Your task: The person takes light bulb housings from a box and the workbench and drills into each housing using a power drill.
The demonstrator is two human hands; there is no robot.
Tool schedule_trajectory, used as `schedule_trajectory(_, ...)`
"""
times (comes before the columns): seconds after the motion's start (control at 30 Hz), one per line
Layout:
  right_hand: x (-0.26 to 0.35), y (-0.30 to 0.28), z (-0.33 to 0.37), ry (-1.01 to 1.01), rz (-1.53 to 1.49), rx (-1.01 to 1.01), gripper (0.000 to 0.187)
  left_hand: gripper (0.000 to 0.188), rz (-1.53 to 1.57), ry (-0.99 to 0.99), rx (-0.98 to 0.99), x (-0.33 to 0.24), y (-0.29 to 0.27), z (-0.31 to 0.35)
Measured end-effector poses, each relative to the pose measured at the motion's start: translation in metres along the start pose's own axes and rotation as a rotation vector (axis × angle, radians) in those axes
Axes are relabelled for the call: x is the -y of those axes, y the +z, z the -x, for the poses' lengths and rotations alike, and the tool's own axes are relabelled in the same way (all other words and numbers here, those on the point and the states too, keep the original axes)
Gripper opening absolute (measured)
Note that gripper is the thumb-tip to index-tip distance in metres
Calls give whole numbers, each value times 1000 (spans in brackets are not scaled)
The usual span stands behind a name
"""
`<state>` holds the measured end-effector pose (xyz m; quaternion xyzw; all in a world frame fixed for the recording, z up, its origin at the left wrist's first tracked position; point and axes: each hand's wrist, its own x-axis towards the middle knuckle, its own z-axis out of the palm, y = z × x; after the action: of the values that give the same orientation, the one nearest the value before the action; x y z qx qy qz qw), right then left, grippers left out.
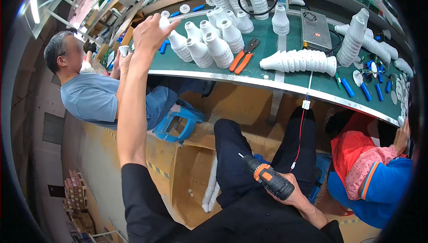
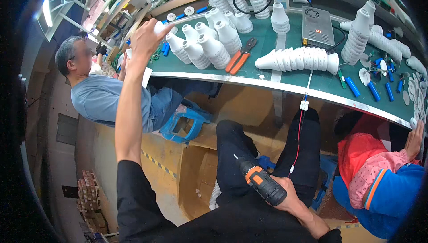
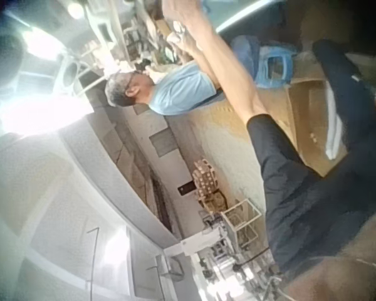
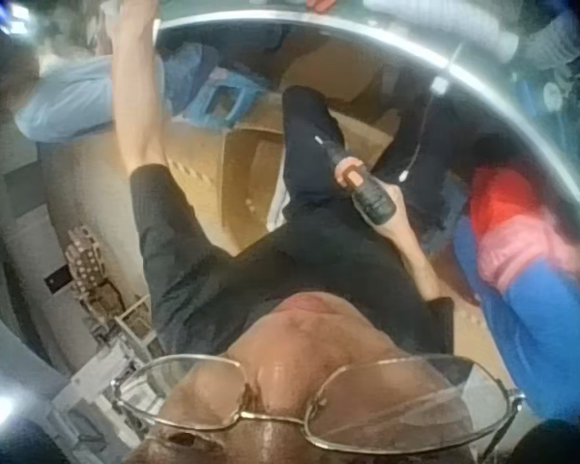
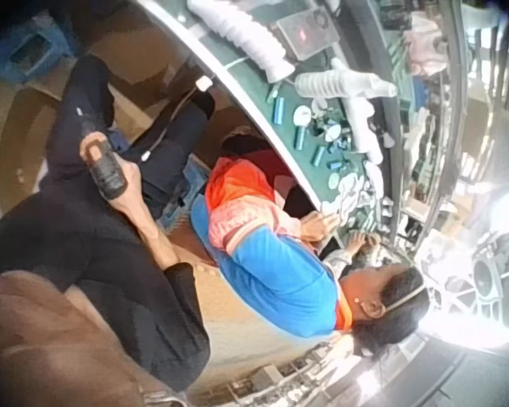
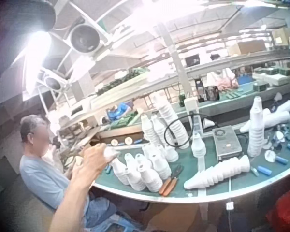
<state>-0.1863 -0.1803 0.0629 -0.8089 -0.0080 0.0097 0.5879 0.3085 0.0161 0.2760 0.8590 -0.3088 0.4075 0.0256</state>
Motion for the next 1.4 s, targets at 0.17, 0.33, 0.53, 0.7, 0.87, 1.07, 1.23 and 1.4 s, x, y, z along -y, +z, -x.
schedule_trajectory(0.17, 2, -1, -2, -24, -16, -55, 17, 67, -316, 288, 380, 17, 51, -30)
schedule_trajectory(0.33, -1, -7, 1, 42, -13, -45, 19, 52, -261, 409, 515, 15, 76, -21)
schedule_trajectory(0.53, -4, -7, 1, -7, -42, -66, 23, 30, -213, 416, 288, 9, 62, -20)
schedule_trajectory(0.7, -6, -8, -2, 27, -31, -35, 28, 26, 476, 207, 157, -87, 29, 18)
schedule_trajectory(0.87, 4, -8, -2, 14, -59, -51, 23, 35, 435, 328, 44, -191, 25, 54)
schedule_trajectory(1.07, 5, -8, 10, 19, 16, -31, 21, 32, 298, 402, -105, -213, 44, 54)
schedule_trajectory(1.23, -4, -6, 12, -9, 12, -82, 24, 30, 447, 300, -118, -166, 50, 47)
schedule_trajectory(1.4, -11, -4, 12, -13, -23, -70, 25, 30, 490, 49, -155, -124, 54, 69)
